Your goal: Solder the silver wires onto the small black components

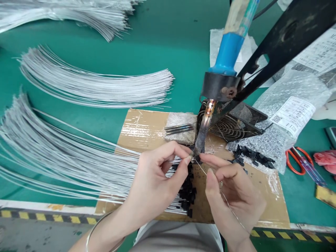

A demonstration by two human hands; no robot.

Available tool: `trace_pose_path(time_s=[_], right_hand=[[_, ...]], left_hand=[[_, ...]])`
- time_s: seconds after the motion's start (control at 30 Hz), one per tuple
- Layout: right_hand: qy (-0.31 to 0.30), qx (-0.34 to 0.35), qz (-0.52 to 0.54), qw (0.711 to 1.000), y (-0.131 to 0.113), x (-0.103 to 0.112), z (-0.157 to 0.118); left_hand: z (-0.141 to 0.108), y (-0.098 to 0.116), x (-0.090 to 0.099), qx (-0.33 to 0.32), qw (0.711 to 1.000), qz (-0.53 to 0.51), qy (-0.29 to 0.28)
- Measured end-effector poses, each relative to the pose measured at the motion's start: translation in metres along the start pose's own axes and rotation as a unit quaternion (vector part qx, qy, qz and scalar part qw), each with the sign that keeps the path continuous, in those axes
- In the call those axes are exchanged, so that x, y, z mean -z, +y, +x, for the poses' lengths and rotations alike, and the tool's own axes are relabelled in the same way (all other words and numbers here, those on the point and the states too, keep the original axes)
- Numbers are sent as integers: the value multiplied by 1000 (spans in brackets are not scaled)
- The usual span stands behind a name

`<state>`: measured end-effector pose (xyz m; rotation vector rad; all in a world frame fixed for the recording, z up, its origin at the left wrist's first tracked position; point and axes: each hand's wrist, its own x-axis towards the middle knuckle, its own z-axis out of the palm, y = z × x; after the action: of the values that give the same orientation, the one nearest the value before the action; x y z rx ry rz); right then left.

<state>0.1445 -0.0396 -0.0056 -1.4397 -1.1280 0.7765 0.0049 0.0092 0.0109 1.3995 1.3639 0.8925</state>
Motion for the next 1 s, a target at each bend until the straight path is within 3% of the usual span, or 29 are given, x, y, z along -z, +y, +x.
trace_pose_path(time_s=[1.0], right_hand=[[9,-3,6,1000,1,-2,-1]], left_hand=[[-1,-2,1,-6,1000,-2,-8]])
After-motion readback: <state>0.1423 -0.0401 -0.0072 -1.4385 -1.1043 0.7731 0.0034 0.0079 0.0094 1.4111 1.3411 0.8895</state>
